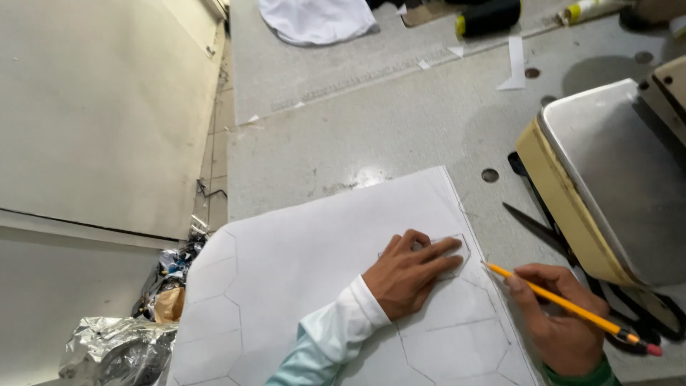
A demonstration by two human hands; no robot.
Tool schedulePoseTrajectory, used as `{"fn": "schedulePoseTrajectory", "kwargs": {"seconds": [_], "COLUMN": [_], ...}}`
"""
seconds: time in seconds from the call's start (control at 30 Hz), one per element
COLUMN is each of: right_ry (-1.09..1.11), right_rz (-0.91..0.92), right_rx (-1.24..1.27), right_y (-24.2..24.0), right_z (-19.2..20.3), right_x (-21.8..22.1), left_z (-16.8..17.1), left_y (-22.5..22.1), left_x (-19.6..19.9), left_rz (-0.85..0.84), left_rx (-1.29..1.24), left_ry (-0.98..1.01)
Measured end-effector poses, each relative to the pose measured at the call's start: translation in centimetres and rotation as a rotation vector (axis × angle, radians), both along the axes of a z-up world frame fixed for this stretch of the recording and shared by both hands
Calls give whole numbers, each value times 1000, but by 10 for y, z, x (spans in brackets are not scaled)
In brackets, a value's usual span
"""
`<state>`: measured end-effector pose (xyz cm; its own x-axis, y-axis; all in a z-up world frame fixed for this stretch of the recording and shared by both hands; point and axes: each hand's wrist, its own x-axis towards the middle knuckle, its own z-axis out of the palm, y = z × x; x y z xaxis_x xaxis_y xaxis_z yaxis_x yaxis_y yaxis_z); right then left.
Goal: Tracing a small paper template onto a larger sheet of paper using a pencil to create a layout for cutting.
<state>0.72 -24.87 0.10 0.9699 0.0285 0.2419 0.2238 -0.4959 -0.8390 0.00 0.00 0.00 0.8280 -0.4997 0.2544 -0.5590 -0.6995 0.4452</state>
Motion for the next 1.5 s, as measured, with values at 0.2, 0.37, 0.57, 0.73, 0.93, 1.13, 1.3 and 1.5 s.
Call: {"fn": "schedulePoseTrajectory", "kwargs": {"seconds": [0.2,0.37,0.57,0.73,0.93,1.13,1.3,1.5], "right_ry": [31,129,201,199,104,114,162,150], "right_rz": [36,79,145,166,176,211,342,360], "right_rx": [0,60,170,189,130,318,308,102], "right_y": [0,-1,5,9,12,6,5,16], "right_z": [7,8,14,14,19,-2,0,8], "right_x": [2,9,22,22,20,18,28,38], "left_z": [-2,-3,-4,-4,-5,-4,-4,-7], "left_y": [-1,2,1,1,2,2,2,2], "left_x": [1,2,1,0,1,1,2,1], "left_rz": [-23,-23,-19,-5,-10,-12,-20,-8], "left_rx": [-9,-20,-13,-1,30,24,31,-2], "left_ry": [14,21,16,4,-30,-13,6,-6]}}
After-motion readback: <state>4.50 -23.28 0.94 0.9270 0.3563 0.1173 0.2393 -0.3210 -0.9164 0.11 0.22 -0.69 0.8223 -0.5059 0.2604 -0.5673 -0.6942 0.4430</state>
